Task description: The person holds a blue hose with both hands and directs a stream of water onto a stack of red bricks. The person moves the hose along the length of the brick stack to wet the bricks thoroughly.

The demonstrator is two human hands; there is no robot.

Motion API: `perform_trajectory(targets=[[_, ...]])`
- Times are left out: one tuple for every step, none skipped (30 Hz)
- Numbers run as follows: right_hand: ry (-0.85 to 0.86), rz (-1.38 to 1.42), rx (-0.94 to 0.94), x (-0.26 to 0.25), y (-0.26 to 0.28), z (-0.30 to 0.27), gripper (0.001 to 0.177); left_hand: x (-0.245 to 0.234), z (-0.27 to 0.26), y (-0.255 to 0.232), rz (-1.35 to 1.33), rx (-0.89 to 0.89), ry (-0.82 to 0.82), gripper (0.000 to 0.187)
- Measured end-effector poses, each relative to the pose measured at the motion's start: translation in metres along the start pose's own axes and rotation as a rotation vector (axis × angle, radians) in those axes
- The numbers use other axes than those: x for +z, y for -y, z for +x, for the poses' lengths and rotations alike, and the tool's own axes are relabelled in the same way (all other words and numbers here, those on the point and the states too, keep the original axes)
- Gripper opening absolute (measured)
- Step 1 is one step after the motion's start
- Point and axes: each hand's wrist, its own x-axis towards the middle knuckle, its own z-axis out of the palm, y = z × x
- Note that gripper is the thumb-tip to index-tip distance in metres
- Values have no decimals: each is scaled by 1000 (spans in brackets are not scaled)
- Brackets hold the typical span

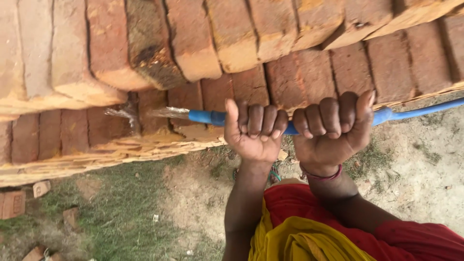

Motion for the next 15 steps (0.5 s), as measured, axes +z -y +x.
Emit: perform_trajectory(targets=[[-2, 2, 8, 0, -5, 0, 57, 1, 0, -4, 4, 7, -4, 52], [12, -2, -2, -1, -9, 0, 57, 1, 0, -9, 11, 1, -5, 53], [25, -10, -17, -2, -13, 0, 57, 1, 1, -12, 14, -9, -6, 54], [24, -11, -13, -1, -16, 0, 57, 2, 2, -16, 14, -5, -9, 54], [35, -29, -23, 0, -19, -1, 57, 3, 3, -20, 6, -11, -4, 54], [47, -47, -33, 1, -21, -1, 56, 4, 3, -24, -2, -17, 0, 54], [46, -44, -27, 1, -25, -1, 56, 5, 4, -28, 1, -12, -2, 54], [58, -48, -33, 0, -28, -1, 56, 6, 4, -33, 6, -18, -9, 54], [68, -53, -39, 0, -31, -2, 55, 7, 4, -36, 9, -25, -18, 54], [67, -52, -35, 1, -35, -3, 55, 6, 3, -41, 11, -21, -20, 54], [72, -68, -38, 3, -39, -3, 55, 5, 3, -45, 5, -18, -4, 55], [77, -84, -40, 4, -42, -2, 55, 4, 4, -48, -1, -15, 12, 55], [77, -87, -40, 6, -45, -3, 55, 4, 4, -52, -4, -14, 11, 55], [72, -103, -35, 7, -48, -4, 55, 4, 5, -56, -12, -13, 4, 55], [67, -118, -30, 9, -51, -5, 55, 4, 5, -60, -19, -12, -4, 55]])
